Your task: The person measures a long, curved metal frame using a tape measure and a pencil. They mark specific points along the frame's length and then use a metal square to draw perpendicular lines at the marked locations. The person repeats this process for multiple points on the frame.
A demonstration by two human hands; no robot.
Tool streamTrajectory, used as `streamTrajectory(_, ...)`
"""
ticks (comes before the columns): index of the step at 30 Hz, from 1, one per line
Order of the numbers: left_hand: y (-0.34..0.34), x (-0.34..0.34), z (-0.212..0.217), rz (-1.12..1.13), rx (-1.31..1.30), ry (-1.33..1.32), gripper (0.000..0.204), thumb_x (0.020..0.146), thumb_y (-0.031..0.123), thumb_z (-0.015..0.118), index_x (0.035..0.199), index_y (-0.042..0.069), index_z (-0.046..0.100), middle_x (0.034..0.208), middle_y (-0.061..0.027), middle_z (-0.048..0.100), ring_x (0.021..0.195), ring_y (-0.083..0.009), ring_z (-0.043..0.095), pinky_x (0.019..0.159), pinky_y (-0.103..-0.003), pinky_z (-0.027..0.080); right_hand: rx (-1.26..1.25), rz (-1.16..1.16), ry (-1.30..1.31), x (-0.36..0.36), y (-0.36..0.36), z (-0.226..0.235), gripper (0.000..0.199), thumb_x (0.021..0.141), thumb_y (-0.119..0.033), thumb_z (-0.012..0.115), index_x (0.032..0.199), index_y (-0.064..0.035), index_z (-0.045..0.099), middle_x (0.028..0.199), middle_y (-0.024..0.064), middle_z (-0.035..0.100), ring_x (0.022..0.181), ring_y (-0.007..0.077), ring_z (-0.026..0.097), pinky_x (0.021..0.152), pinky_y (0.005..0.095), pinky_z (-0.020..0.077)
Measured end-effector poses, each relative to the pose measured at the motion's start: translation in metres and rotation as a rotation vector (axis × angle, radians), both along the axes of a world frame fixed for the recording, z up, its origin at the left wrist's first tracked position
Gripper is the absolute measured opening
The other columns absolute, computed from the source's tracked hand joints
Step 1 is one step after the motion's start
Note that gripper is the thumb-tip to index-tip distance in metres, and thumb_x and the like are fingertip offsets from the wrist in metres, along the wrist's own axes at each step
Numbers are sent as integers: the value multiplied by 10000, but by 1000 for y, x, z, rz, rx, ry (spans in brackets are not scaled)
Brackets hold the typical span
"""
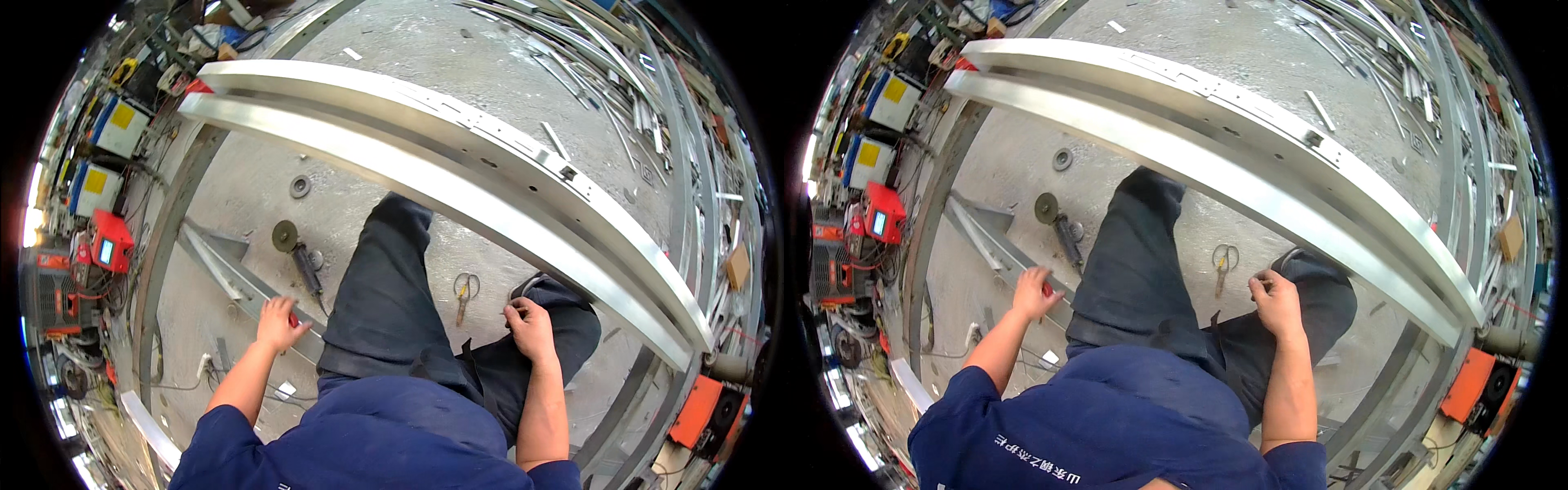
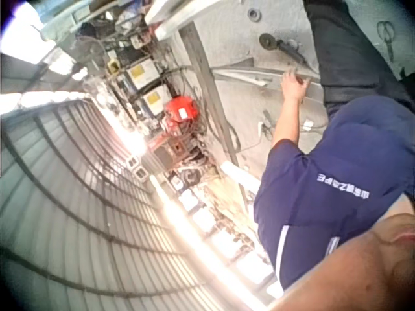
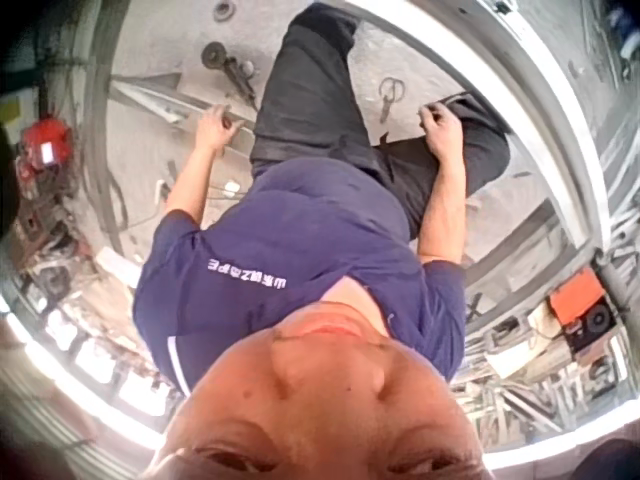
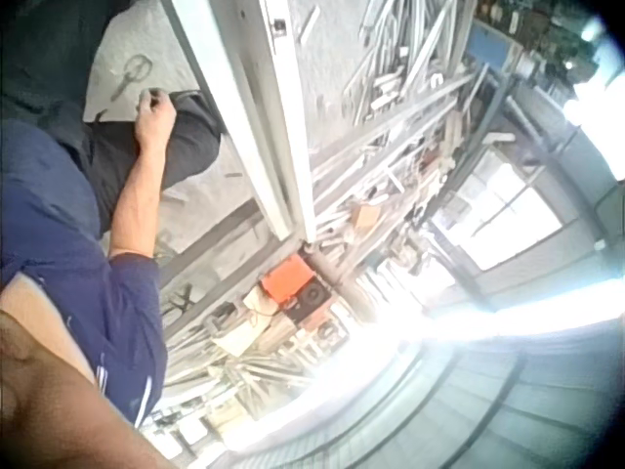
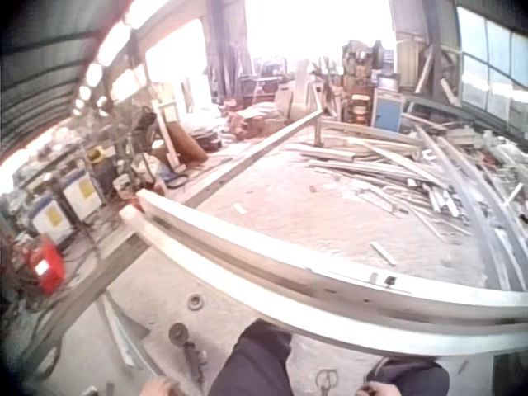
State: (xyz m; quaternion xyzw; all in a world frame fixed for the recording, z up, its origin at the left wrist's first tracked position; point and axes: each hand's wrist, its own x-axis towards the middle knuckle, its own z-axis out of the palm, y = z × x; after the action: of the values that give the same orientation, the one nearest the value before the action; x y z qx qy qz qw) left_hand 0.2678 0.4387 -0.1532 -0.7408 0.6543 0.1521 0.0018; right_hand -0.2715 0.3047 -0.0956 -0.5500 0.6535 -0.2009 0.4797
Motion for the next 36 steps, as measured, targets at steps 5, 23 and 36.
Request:
streamTrajectory(5, 12, 14, -7, -55, 135, -7, 595, 827, 461, 793, 1247, 66, 646, 1292, -147, 631, 1286, -369, 552, 1220, -566, 299, -5, 12, 48, -5, 0, 4, 233, 963, -193, 707, 1013, 34, 723, 784, 145, 727, 710, 206, 696, 686, 346, 546)
streamTrajectory(23, -399, -165, 206, -559, -435, 62, 559, 884, 303, 793, 1370, 85, 625, 1401, -152, 615, 1295, -359, 568, 1104, -431, 462, -39, 25, 87, -8, -3, -1, 257, 943, -235, 693, 1029, 3, 733, 928, 235, 743, 872, 396, 727, 785, 440, 572)
streamTrajectory(36, -426, -187, 188, -528, -183, 130, 562, 926, 255, 785, 1434, 93, 608, 1424, -162, 639, 1335, -322, 589, 1124, -446, 460, 105, 112, 183, -20, -3, 11, 315, 984, -300, 595, 1073, -26, 724, 964, 228, 733, 896, 407, 699, 831, 501, 547)
